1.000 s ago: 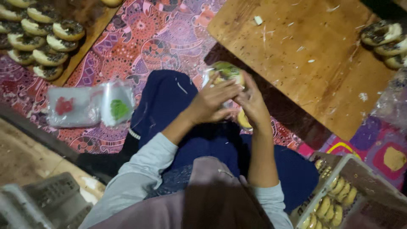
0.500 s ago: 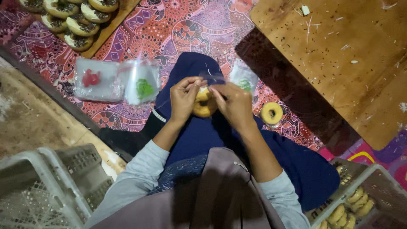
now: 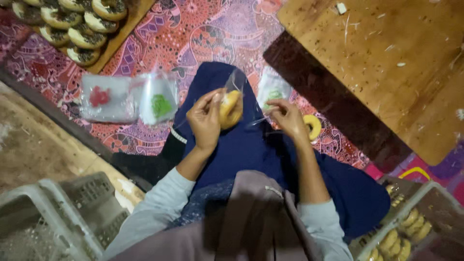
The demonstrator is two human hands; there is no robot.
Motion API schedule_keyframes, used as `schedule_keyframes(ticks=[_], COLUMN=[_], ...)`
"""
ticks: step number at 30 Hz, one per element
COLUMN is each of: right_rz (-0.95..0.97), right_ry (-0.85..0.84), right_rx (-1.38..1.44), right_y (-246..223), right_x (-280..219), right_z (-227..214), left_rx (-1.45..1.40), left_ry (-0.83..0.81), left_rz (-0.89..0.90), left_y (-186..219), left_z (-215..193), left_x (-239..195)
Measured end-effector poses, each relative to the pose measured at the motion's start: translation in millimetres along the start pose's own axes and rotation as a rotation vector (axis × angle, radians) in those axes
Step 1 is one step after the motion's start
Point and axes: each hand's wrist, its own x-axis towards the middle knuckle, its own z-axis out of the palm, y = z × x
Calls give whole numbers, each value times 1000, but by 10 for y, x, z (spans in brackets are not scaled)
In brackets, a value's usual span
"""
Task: The person sits on a patterned mat and repeatedly places doughnuts into small plastic bags, then places the filled bags into a white plastic basket. The person handles doughnuts and plastic bags by hand throughout the clip.
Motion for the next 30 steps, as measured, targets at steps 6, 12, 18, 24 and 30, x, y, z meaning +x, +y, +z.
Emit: schedule_keyframes(ticks=[6, 12, 18, 24, 30], right_rz=[-281, -148, -425, -535, -318], right_ry=[33, -28, 363, 603, 461], right_rx=[283, 527, 92, 107, -62], right_y=[407, 242, -181, -279, 628], right_x=[-219, -4, -58, -85, -71], right_z=[697, 716, 545, 573, 953], left_rx=[504, -359, 30, 75, 596], left_ry=[-70, -355, -408, -99, -158], left_rz=[504, -543, -5, 150, 208], left_y=[-38, -556, -547, -271, -404], left_z=[29, -303, -178, -101, -357], left_x=[-137, 180, 187, 39, -130])
